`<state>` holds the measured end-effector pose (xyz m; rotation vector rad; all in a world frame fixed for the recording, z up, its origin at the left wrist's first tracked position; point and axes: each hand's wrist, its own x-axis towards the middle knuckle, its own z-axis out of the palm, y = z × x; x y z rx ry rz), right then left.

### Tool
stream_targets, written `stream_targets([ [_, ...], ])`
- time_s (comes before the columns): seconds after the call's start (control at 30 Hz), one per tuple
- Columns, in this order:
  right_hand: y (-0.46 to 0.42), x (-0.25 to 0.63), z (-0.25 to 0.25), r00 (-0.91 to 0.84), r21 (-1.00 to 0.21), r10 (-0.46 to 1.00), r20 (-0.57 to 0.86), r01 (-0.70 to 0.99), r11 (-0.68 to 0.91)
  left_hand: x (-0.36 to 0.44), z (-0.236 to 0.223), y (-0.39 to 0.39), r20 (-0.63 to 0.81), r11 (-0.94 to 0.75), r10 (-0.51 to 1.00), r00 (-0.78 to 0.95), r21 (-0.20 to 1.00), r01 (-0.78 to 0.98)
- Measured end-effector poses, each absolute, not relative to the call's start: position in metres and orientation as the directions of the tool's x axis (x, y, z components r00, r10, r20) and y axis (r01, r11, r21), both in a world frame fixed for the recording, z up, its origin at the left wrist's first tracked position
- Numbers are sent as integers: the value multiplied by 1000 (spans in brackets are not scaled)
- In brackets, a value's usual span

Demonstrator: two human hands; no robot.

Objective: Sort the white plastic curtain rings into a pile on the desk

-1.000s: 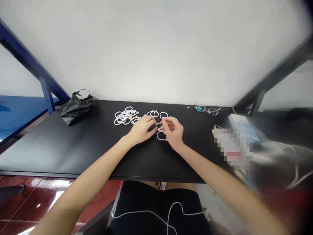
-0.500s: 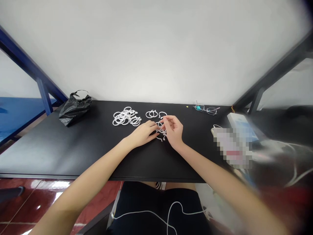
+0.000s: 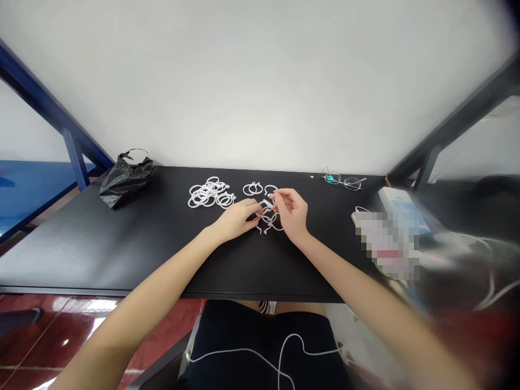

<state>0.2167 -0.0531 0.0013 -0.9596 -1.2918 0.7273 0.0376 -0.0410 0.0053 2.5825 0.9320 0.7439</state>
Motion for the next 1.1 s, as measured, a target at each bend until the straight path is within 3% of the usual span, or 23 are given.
stream_targets([
  [0.2,-48,222,2,225,-898,870,439,103,427,36,9,-42,463,-739,671,579,479,473],
  [0.4,-47,220,-1,174,-896,882,437,166,411,36,13,-42,544,-735,677,495,487,471],
  [0.63,-42,223,-7,76,-896,908,413,214,390,37,11,-42,523,-710,701,484,446,546],
  [0.83,-34,234,-13,-188,-751,887,421,477,457,37,13,-43,498,-658,741,451,404,635],
  [1.1,-34,233,-16,-262,-657,862,434,563,501,35,13,-42,443,-621,771,458,360,696],
])
